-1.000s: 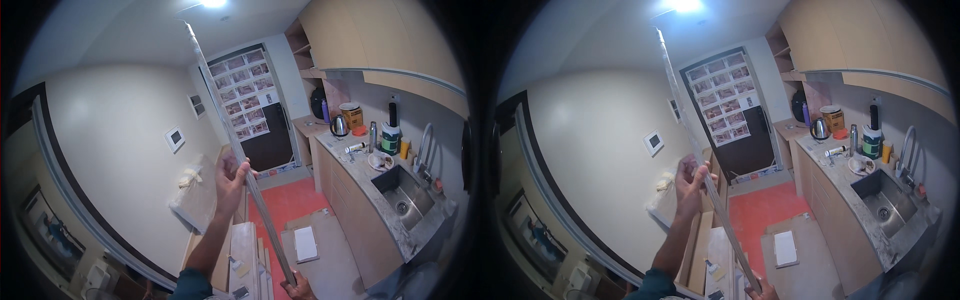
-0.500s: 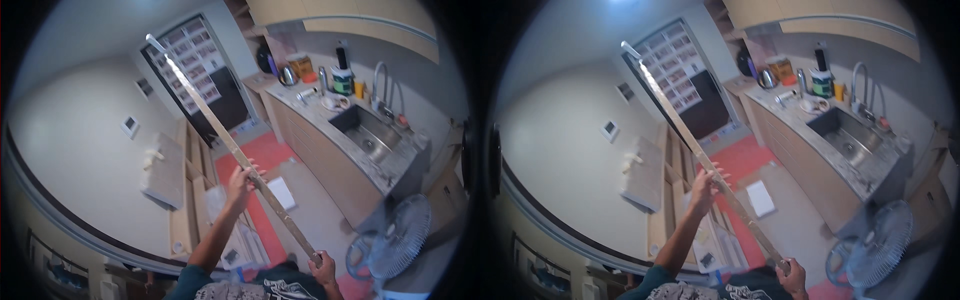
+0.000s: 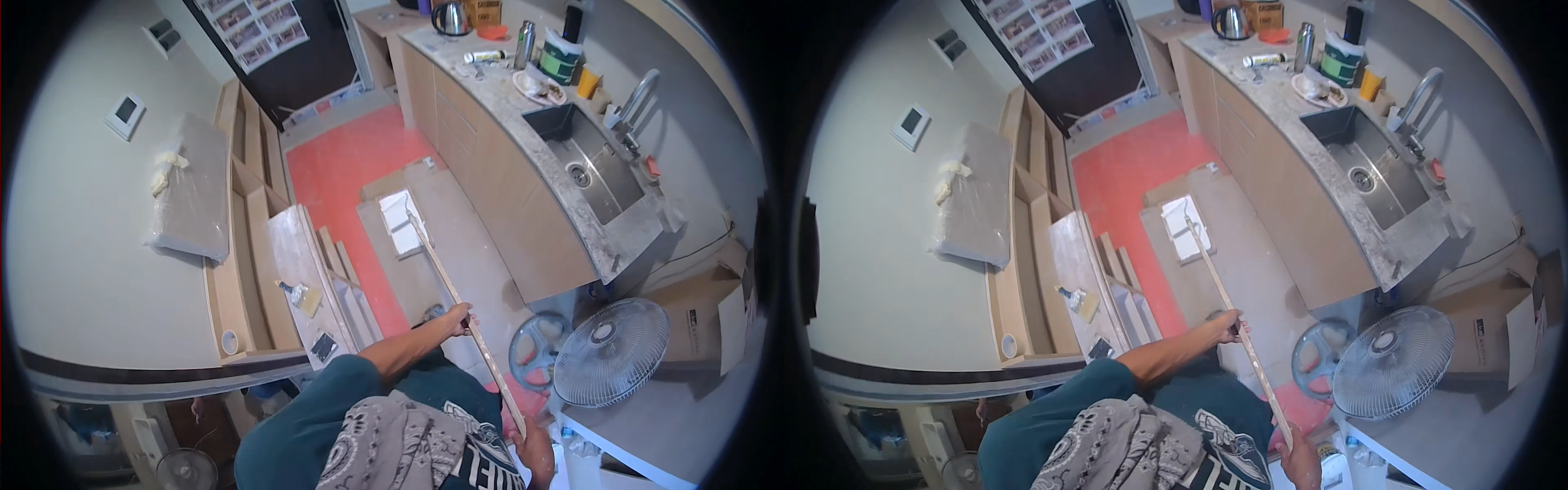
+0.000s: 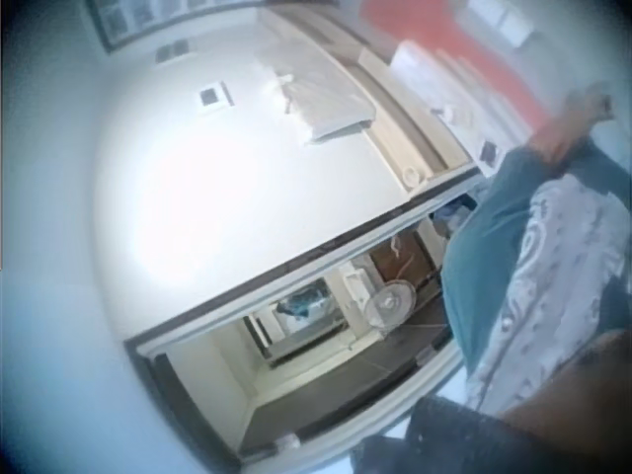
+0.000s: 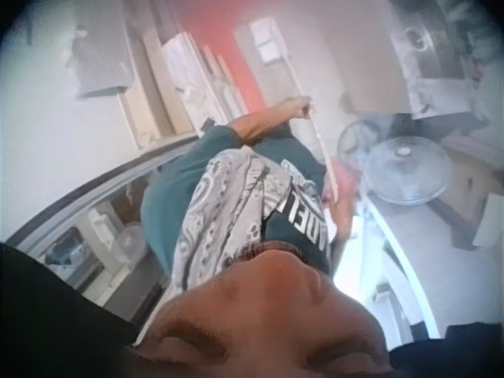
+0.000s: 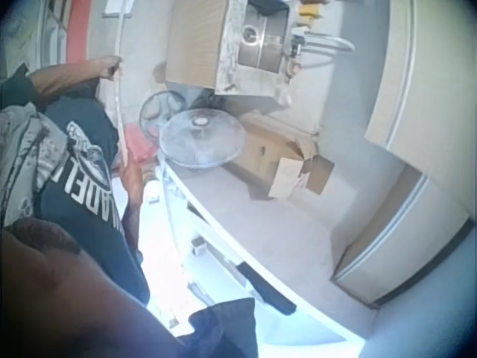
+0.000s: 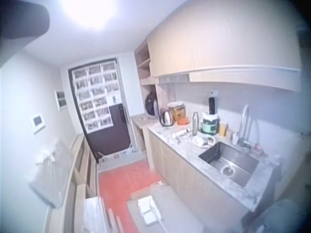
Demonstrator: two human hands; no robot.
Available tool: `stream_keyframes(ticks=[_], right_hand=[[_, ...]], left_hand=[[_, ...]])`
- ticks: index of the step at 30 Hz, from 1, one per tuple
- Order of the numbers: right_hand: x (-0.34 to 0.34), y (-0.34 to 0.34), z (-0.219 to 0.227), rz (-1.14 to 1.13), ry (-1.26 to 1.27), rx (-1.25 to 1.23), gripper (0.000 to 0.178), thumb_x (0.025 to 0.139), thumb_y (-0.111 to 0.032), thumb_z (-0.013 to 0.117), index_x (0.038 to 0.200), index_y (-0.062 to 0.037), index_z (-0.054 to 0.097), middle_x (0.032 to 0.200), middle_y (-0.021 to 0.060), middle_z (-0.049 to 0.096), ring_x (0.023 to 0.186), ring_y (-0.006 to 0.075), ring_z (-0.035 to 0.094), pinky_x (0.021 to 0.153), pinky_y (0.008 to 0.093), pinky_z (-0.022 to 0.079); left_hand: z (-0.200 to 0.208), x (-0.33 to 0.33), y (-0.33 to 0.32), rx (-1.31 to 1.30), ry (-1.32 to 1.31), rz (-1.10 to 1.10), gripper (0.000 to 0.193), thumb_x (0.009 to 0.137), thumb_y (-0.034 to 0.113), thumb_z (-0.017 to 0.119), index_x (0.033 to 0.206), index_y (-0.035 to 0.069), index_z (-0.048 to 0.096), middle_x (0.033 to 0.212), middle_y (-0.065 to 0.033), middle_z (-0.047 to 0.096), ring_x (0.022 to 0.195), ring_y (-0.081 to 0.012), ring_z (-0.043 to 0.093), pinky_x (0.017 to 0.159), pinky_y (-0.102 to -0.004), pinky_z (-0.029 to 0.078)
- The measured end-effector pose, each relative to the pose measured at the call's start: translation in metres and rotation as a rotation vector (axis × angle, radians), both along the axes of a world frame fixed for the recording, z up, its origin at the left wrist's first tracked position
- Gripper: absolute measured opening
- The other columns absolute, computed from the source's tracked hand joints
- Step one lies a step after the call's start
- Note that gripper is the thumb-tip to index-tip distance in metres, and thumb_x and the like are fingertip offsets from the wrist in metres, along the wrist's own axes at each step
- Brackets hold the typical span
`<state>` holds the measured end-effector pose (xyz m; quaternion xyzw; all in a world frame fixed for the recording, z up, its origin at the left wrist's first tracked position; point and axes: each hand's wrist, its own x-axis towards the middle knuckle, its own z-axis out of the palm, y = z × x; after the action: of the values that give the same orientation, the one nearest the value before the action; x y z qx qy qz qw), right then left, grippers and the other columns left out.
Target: The person paints the ceiling of a kitchen using a long-handled roller. They repeatedly dip the roller into a paint tray on the floor and apply white paint to the ceiling surface in long strokes. The person moves around the room to cover different sections of the ceiling.
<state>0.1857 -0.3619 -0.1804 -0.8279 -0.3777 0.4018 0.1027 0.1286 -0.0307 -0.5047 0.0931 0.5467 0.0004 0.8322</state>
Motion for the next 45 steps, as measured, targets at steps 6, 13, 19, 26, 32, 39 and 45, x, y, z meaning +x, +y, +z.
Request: stream_keyframes(ticks=[6,13,19,26,32,39,45], right_hand=[[-0.002,0.044,-0.028,-0.079,0.046,-0.346,0.049,0.086,-0.017,0.067,0.131,-0.0052,0.052,0.101,0.0278,0.067,0.098,0.0488,0.063,0.081,0.0533,0.049],[0.0,0.123,-0.017,-0.125,0.096,-0.381,0.049,0.087,-0.019,0.064,0.132,-0.0026,0.051,0.104,0.027,0.066,0.1,0.0461,0.063,0.084,0.0509,0.05],[-0.005,0.181,-0.041,-0.136,0.14,-0.334,0.05,0.088,-0.021,0.062,0.133,-0.0004,0.051,0.107,0.0263,0.066,0.102,0.0438,0.064,0.086,0.0488,0.051],[-0.013,0.254,-0.162,0.045,0.157,-0.126,0.072,0.084,-0.008,0.064,0.149,-0.0033,0.032,0.111,0.0331,0.061,0.106,0.0473,0.06,0.086,0.0512,0.05],[-0.023,0.283,-0.149,0.08,0.125,0.083,0.064,0.087,-0.009,0.053,0.148,-0.0008,0.035,0.109,0.0326,0.061,0.105,0.0498,0.059,0.09,0.0529,0.047],[-0.005,0.263,-0.168,0.11,0.142,0.082,0.063,0.091,-0.016,0.053,0.149,-0.0012,0.034,0.116,0.0335,0.059,0.106,0.0457,0.06,0.09,0.0515,0.048],[0.015,0.131,-0.151,0.079,0.214,-0.019,0.064,0.09,-0.02,0.057,0.15,-0.0093,0.036,0.101,0.0287,0.065,0.093,0.0447,0.065,0.08,0.0517,0.052]], left_hand=[[-0.038,-0.018,0.009,-0.01,0.032,-0.2,0.028,0.097,0.022,0.053,0.119,0.006,0.047,0.097,-0.0079,0.053,0.09,-0.0265,0.064,0.086,-0.0602,0.054],[-0.065,-0.021,0.035,-0.018,0.062,-0.262,0.017,0.096,0.015,0.05,0.106,0.003,0.056,0.085,-0.0075,0.06,0.077,-0.025,0.066,0.083,-0.0585,0.058],[-0.047,-0.026,0.064,-0.04,0.122,-0.249,0.019,0.095,0.016,0.05,0.107,0.002,0.057,0.085,-0.0089,0.062,0.076,-0.0247,0.069,0.076,-0.0566,0.061],[-0.068,-0.027,0.156,0.138,0.182,-0.09,0.025,0.096,0.021,0.054,0.113,0.002,0.056,0.092,-0.0106,0.063,0.081,-0.0265,0.07,0.078,-0.0557,0.06],[-0.048,-0.04,0.185,0.179,0.123,-0.091,0.023,0.094,0.016,0.057,0.112,0.001,0.056,0.095,-0.0106,0.063,0.082,-0.0245,0.068,0.079,-0.0555,0.06],[-0.046,-0.056,0.176,0.188,0.123,-0.082,0.022,0.095,0.017,0.055,0.111,0.003,0.061,0.093,-0.0069,0.058,0.087,-0.022,0.062,0.071,-0.0451,0.061],[-0.02,-0.119,0.172,0.404,0.241,-0.277,0.026,0.094,0.022,0.057,0.108,0.001,0.062,0.096,-0.0103,0.063,0.085,-0.0249,0.067,0.062,-0.0416,0.058]])
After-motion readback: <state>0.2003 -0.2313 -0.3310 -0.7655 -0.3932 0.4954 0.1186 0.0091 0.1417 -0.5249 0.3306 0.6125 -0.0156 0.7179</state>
